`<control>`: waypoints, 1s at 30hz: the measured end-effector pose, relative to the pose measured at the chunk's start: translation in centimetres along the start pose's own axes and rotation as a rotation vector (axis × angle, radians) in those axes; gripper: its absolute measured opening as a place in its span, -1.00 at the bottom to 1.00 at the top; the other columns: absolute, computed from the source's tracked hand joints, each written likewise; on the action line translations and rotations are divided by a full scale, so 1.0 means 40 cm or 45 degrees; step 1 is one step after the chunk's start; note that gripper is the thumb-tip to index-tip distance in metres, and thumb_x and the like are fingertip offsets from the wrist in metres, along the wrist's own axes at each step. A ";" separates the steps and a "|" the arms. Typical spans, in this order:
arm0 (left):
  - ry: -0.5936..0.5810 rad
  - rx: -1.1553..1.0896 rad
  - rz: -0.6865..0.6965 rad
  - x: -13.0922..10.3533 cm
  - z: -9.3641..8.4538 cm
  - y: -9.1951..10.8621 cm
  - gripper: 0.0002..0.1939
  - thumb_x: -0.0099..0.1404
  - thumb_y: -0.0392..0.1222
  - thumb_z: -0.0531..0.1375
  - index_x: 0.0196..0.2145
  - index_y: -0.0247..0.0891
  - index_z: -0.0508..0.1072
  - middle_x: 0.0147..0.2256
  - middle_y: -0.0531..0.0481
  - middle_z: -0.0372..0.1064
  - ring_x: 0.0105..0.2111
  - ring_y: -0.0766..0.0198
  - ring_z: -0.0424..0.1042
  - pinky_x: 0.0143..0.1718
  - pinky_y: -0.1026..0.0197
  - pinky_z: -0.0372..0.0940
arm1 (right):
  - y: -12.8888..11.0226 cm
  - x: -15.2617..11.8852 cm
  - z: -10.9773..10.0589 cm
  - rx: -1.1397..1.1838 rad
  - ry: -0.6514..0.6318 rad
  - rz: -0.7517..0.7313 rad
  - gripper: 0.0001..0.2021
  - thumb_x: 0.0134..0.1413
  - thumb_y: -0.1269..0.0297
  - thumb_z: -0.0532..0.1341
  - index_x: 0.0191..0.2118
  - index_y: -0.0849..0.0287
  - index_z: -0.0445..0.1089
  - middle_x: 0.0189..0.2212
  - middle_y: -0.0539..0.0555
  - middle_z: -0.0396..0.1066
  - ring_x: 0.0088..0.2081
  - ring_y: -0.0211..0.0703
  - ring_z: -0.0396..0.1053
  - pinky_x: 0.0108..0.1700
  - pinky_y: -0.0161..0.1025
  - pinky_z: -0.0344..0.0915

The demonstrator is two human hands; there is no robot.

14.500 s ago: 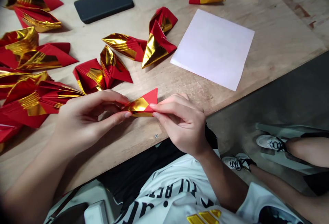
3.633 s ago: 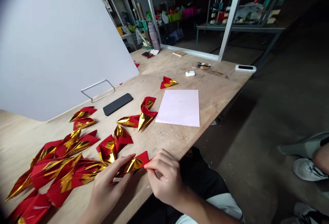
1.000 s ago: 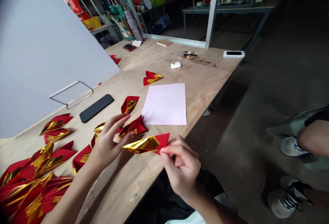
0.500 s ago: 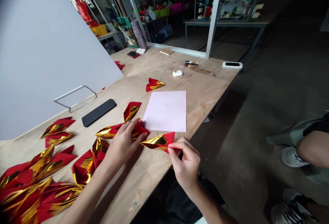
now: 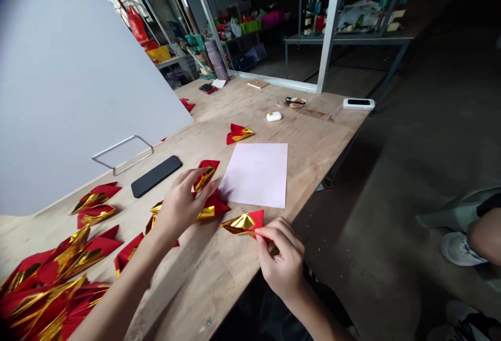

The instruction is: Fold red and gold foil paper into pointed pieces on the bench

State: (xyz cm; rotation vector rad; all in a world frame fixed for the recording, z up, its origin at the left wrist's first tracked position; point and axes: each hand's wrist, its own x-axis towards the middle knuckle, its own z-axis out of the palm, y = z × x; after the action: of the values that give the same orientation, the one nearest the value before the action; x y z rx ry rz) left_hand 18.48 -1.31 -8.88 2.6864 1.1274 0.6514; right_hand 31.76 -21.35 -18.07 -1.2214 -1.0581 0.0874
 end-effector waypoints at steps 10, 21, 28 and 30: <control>-0.194 -0.048 -0.142 0.335 0.134 -0.021 -0.45 0.39 -0.13 0.27 0.27 -0.31 0.31 0.09 -0.25 0.47 0.04 0.01 0.51 0.08 -0.07 0.42 | -0.038 0.049 -0.008 -0.057 -0.073 0.403 -0.85 0.18 0.53 0.24 -0.31 0.13 0.50 -0.41 -0.03 0.46 -0.43 -0.31 0.37 -0.40 -0.38 0.27; -0.102 -0.013 -0.219 0.420 0.183 -0.036 -0.74 0.42 -0.09 0.27 -0.05 -0.32 0.52 -0.07 -0.10 0.52 -0.09 0.12 0.53 -0.01 -0.05 0.47 | -0.044 0.095 -0.024 -0.049 -0.235 0.644 -0.84 0.08 0.51 0.24 -0.37 0.15 0.55 -0.43 -0.01 0.52 -0.42 -0.25 0.41 -0.36 -0.33 0.28; 0.231 -0.176 -0.067 0.297 -0.008 -0.047 -0.74 0.27 -0.39 0.17 -0.16 -0.27 0.62 -0.14 -0.08 0.60 -0.14 0.16 0.57 -0.02 0.14 0.45 | -0.014 0.156 -0.068 -0.032 -0.343 0.758 -0.87 0.01 0.44 0.24 -0.36 0.16 0.55 -0.43 0.01 0.54 -0.43 -0.21 0.43 -0.38 -0.32 0.30; 0.372 -0.253 -0.045 0.223 -0.072 -0.044 -0.75 0.30 -0.34 0.16 -0.13 -0.25 0.59 -0.13 -0.06 0.58 -0.14 0.23 0.56 -0.04 0.19 0.48 | 0.015 0.211 -0.075 -0.114 -0.397 0.697 -0.88 0.00 0.44 0.22 -0.36 0.17 0.53 -0.44 0.00 0.52 -0.44 -0.22 0.41 -0.39 -0.33 0.29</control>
State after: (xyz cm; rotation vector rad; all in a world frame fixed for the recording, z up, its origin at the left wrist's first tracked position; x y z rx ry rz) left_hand 21.62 6.20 -3.87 2.4534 1.1029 1.1145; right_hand 38.77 -18.45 -13.24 -1.5883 -0.9708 0.6765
